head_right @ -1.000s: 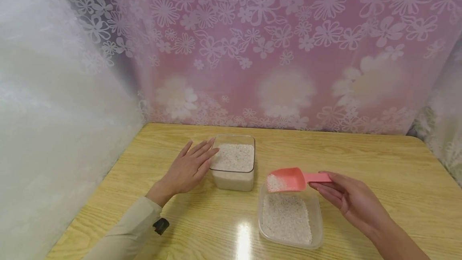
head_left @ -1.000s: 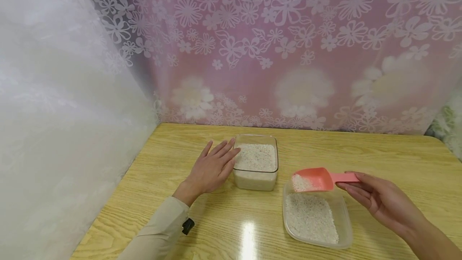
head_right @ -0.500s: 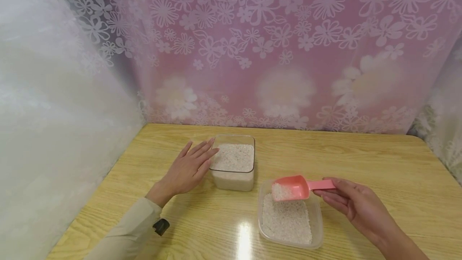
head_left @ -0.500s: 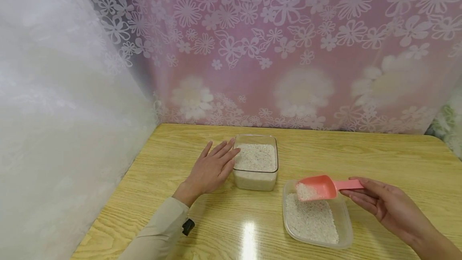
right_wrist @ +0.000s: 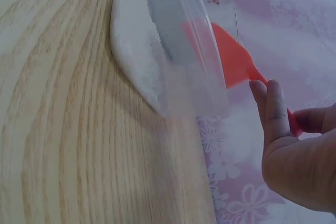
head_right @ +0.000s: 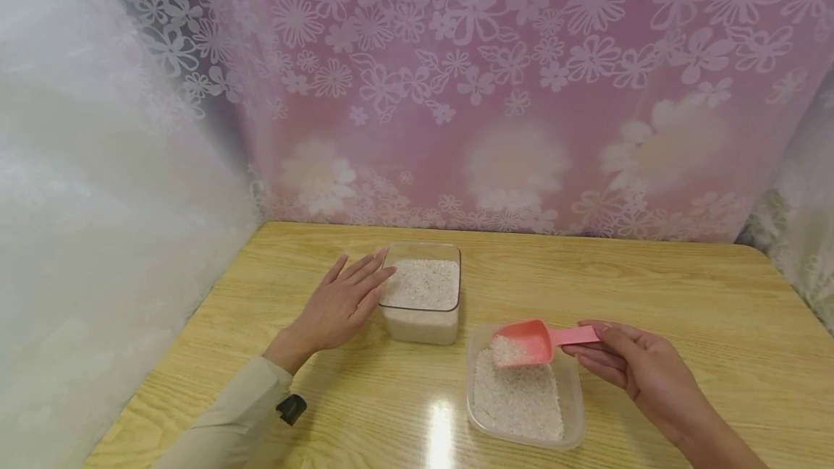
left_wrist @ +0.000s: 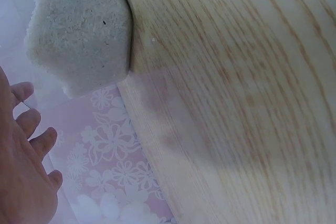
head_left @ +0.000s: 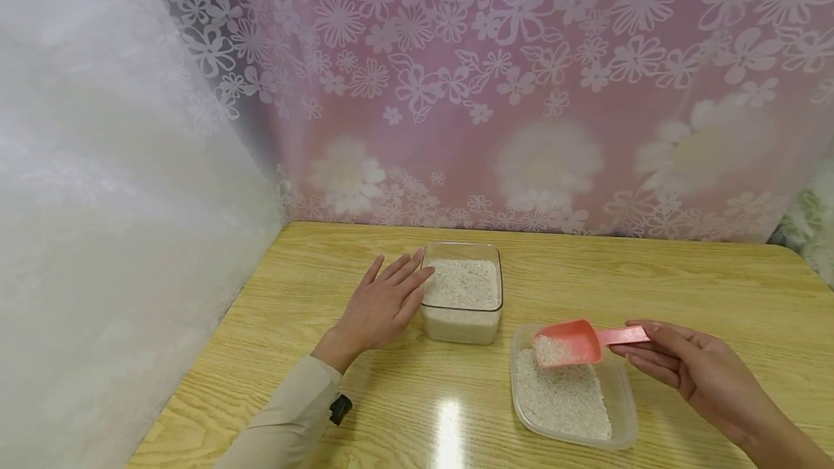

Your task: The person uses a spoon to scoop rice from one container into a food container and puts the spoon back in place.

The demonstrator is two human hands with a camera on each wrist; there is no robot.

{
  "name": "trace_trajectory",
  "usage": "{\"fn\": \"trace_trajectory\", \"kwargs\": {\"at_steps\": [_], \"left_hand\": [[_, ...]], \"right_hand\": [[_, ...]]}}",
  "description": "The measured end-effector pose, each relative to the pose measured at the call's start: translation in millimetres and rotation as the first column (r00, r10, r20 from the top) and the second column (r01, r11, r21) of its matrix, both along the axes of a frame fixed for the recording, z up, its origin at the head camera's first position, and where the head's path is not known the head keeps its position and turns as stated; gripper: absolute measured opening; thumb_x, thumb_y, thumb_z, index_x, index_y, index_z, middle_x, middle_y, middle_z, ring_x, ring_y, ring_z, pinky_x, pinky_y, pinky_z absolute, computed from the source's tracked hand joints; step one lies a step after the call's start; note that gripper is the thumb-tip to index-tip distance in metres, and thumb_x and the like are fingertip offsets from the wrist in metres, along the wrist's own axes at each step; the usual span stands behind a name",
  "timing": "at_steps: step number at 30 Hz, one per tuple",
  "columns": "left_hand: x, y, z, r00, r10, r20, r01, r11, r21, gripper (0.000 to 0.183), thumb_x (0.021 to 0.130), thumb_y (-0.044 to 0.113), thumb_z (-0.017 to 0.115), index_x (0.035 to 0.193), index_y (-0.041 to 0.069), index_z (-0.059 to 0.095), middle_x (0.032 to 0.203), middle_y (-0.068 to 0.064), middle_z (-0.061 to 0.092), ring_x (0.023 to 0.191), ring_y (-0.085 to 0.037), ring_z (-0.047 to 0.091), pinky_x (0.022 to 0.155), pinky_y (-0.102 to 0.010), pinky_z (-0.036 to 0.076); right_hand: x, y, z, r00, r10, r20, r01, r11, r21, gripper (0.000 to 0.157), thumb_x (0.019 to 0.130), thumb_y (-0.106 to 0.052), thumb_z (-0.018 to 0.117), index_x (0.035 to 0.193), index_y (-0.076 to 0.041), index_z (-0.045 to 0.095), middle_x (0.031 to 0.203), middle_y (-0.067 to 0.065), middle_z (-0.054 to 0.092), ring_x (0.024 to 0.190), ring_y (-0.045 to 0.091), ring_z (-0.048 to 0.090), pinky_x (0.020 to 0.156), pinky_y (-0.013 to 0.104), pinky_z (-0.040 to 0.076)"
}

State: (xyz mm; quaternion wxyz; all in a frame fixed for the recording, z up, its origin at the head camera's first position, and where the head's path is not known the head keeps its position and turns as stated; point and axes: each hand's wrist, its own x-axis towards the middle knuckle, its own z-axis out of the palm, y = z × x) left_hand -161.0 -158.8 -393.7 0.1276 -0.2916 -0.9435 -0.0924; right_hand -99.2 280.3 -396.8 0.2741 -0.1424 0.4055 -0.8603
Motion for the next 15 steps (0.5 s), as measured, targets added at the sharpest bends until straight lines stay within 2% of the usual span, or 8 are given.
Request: {"fn": "trace_trajectory", "kwargs": {"at_steps": [4, 11, 15], "left_hand": [[-0.3, -0.1, 0.1, 1.000, -0.007, -0.001, 0.007, 1.000, 0.007, 0.050, 0.105, 0.040, 0.022, 0.146, 0.022, 0.043, 0.155, 0.000, 0.026, 0.140, -0.020, 0.027, 0.114, -0.048, 0.010], [-0.3, 0.0, -0.2, 1.000, -0.009, 0.001, 0.009, 1.000, 0.006, 0.046, 0.105, 0.037, 0.028, 0.147, 0.023, 0.043, 0.154, -0.001, 0.028, 0.140, -0.020, 0.028, 0.114, -0.047, 0.009], [0.1, 0.1, 0.2, 1.000, -0.005, 0.004, 0.005, 1.000, 0.004, 0.046, 0.105, 0.038, 0.027, 0.147, 0.024, 0.042, 0.154, -0.001, 0.028, 0.140, -0.020, 0.027, 0.115, -0.046, 0.008]], "right_hand": [[0.9, -1.8, 1.5, 1.000, -0.019, -0.005, 0.019, 0.999, 0.028, 0.048, 0.107, -0.006, 0.019, 0.124, 0.000, 0.063, 0.123, 0.020, 0.061, 0.114, 0.028, 0.057, 0.095, 0.035, 0.044], [1.9, -2.2, 2.1, 0.998, -0.057, -0.010, 0.058, 0.995, 0.080, 0.045, 0.107, -0.007, 0.023, 0.122, -0.002, 0.065, 0.120, 0.019, 0.062, 0.112, 0.027, 0.059, 0.093, 0.035, 0.045], [2.6, -2.9, 2.8, 0.994, -0.110, -0.021, 0.112, 0.982, 0.153, 0.040, 0.106, -0.010, 0.030, 0.119, -0.005, 0.067, 0.117, 0.017, 0.064, 0.109, 0.026, 0.061, 0.091, 0.035, 0.046]]}}
